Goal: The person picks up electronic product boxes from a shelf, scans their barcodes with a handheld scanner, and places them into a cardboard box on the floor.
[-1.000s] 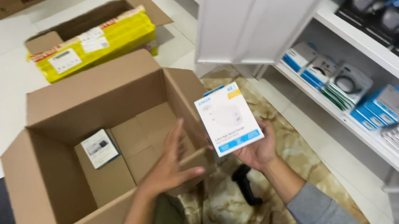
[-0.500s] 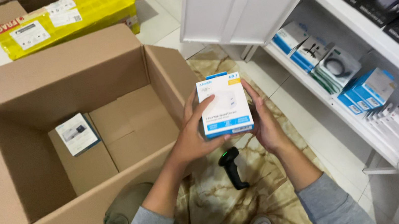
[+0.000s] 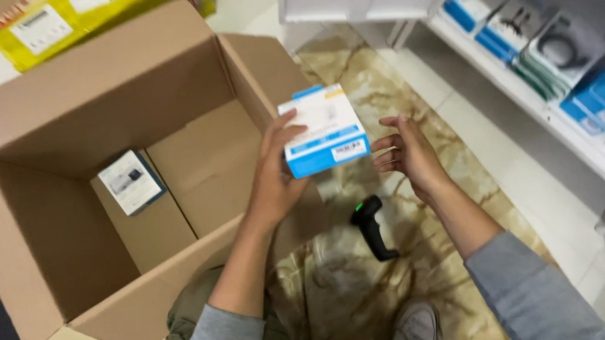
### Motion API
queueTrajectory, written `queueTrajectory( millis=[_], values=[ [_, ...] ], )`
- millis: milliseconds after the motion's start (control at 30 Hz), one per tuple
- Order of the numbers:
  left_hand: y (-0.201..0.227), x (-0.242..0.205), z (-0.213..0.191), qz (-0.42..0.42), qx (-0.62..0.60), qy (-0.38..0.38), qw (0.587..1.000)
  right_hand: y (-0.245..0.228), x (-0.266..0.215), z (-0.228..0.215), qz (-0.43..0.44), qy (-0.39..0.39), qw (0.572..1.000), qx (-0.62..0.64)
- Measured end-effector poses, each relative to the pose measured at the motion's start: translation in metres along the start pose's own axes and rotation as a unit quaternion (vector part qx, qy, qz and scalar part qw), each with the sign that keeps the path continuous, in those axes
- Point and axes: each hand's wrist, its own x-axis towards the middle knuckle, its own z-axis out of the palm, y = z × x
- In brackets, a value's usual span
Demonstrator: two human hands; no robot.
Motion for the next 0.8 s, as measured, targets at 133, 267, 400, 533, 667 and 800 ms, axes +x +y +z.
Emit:
queueTrajectory(
  millis=[133, 267, 400, 533, 667, 800],
  values=[
    [-0.007, 0.003, 0.009, -0.003, -0.026, -0.010, 1.000, 0.104, 0.033, -0.044, 0.088, 0.072, 0.992, -0.063],
    [-0.012, 0.007, 0.030, -0.016, -0.054, -0.056, 0.997, 0.181, 0.017, -0.076, 0.118, -0.007, 0.915, -0.385],
    [-0.021, 0.011, 0.055, -0.036, -0.088, -0.107, 0.990, 0.196, -0.014, -0.067, 0.158, -0.075, 0.852, -0.493],
    [-0.029, 0.015, 0.075, -0.040, -0.104, -0.118, 0.987, 0.195, -0.034, -0.035, 0.203, -0.038, 0.884, -0.420],
    [-0.038, 0.014, 0.087, -0.051, -0.111, -0.110, 0.986, 0.247, -0.037, -0.016, 0.132, 0.027, 0.831, -0.540],
    [-0.034, 0.016, 0.089, -0.056, -0.114, -0.106, 0.986, 0.256, -0.035, -0.009, 0.120, 0.019, 0.775, -0.620]
  ],
)
